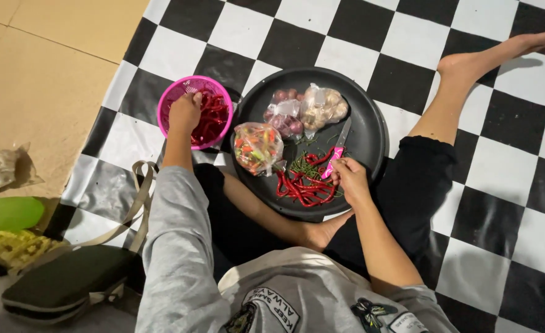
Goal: A person is sitting on the floor, sorting through a tray of red chili peppers, removing their stems, and placing the cleaned peppers into a pink basket.
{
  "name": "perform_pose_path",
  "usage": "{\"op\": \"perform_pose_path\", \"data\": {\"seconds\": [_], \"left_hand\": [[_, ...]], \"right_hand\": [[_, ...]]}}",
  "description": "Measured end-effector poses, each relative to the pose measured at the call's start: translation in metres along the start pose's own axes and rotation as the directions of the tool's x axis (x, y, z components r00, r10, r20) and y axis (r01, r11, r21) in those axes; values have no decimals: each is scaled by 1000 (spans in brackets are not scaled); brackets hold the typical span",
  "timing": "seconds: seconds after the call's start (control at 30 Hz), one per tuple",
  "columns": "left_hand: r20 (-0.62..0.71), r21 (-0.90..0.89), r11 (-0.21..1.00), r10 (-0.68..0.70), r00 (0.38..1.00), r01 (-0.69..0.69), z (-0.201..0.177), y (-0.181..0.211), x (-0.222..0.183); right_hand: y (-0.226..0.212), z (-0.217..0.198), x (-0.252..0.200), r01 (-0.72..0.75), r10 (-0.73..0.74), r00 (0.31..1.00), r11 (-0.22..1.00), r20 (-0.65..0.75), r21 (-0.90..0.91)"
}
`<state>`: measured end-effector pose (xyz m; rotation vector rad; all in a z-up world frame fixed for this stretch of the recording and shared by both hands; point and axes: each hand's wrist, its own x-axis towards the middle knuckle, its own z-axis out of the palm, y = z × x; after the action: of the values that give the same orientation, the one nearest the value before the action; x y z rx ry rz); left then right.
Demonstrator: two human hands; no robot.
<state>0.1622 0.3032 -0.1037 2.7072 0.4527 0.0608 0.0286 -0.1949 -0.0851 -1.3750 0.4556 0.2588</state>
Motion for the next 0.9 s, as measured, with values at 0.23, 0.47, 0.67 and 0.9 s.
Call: {"op": "perform_pose_path", "data": {"seconds": [0.23,0.47,0.67,0.9], "left_hand": [[-461,168,939,344,818,-300,-46,109,-65],[-396,187,711,686,611,-677,14,219,-169],[-177,161,677,736,653,-719,119,249,-215],[-176,137,790,613,771,-597,109,260,-218]], "right_hand": [[33,-27,30,287,-340,937,881,-81,-377],[46,-33,44,284,-387,913,830,-131,-480],[34,-30,34,281,-359,924,870,-129,-405],[30,-29,32,309,-366,925,880,-101,-361]]}}
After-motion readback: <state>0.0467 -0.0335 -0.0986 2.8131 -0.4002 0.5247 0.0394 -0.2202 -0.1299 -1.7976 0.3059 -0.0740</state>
